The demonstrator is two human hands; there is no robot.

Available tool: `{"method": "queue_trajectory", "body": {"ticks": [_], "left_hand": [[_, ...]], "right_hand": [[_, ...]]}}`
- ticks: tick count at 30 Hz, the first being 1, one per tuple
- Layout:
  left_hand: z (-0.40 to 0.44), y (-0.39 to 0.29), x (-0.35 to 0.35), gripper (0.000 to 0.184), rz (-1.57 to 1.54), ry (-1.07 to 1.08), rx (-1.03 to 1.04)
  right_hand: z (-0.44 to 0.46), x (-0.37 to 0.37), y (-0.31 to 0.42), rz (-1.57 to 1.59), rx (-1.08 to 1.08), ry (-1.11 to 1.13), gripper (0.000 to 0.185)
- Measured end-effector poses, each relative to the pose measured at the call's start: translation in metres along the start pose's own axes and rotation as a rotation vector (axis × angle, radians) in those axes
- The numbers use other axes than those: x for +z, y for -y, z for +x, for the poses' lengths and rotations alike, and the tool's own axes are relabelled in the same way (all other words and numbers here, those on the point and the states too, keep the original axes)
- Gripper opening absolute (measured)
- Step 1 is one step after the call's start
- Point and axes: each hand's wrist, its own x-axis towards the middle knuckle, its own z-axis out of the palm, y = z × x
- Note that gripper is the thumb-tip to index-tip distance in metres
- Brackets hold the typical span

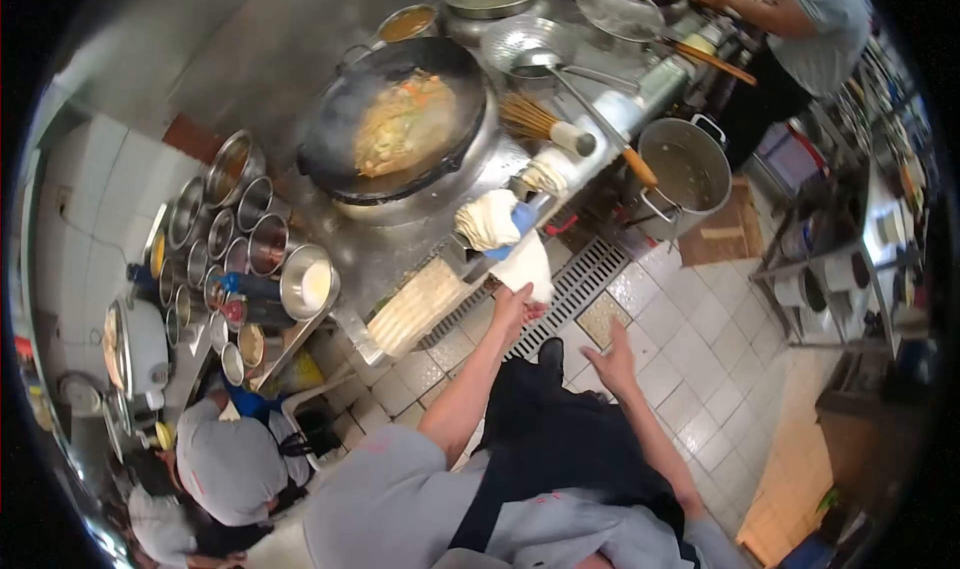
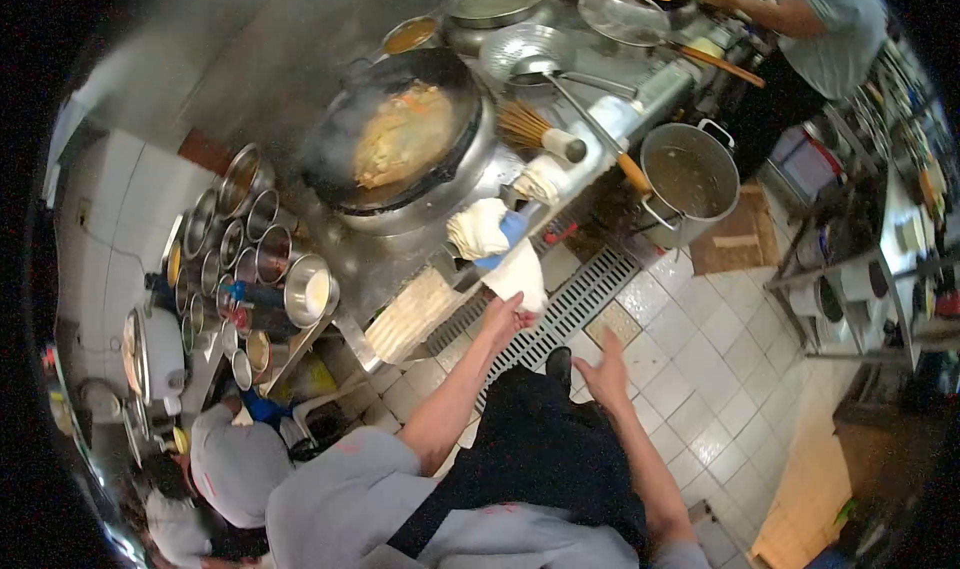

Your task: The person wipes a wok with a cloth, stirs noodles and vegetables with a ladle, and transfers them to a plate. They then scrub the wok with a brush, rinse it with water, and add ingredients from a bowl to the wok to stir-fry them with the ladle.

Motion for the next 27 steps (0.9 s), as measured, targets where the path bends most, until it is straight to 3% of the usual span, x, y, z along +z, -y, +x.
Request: {"method": "queue_trajectory", "body": {"ticks": [2,5,8,12,13,14,16,17,18,20,23,26,27], "left_hand": [[-0.017,-0.012,0.004,0.022,-0.086,-0.002,-0.016],[-0.033,-0.025,0.002,0.022,-0.032,-0.062,0.029],[-0.031,-0.025,-0.014,0.02,0.018,-0.141,0.027],[-0.033,-0.013,-0.024,0.032,0.364,-0.363,0.217],[-0.044,-0.023,-0.015,0.046,0.377,-0.376,0.233],[-0.055,-0.032,-0.001,0.049,0.447,-0.504,0.354],[-0.072,-0.056,0.031,0.054,0.597,-0.775,0.578],[-0.073,-0.072,0.043,0.056,0.673,-0.793,0.643],[-0.069,-0.089,0.052,0.059,0.756,-0.807,0.706],[-0.046,-0.121,0.064,0.066,0.942,-0.843,0.741],[-0.013,-0.152,0.085,0.075,1.189,-0.941,0.536],[0.008,-0.159,0.094,0.084,1.209,-0.97,0.282],[0.012,-0.162,0.098,0.085,1.209,-0.986,0.223]], "right_hand": [[0.045,0.034,0.021,-0.046,-0.23,0.013,0.057],[0.093,0.07,0.024,-0.024,-0.222,0.485,0.035],[0.098,0.065,0.056,-0.053,-0.3,0.421,0.019],[0.125,0.04,0.059,-0.154,-0.397,0.649,0.028],[0.136,0.018,0.075,-0.189,-0.37,0.712,0.039],[0.147,0.006,0.068,-0.076,-0.468,0.557,0.041],[0.176,-0.052,0.106,0.197,-0.423,0.353,0.029],[0.2,-0.07,0.107,0.225,-0.495,0.125,0.025],[0.226,-0.095,0.115,0.197,-0.517,0.004,0.029],[0.276,-0.128,0.127,-0.248,-0.821,-0.39,0.041],[0.326,-0.121,0.097,-0.31,-0.675,-0.22,0.055],[0.352,-0.118,0.091,-0.121,-0.178,0.271,0.062],[0.356,-0.117,0.089,-0.053,-0.071,0.312,0.054]]}}
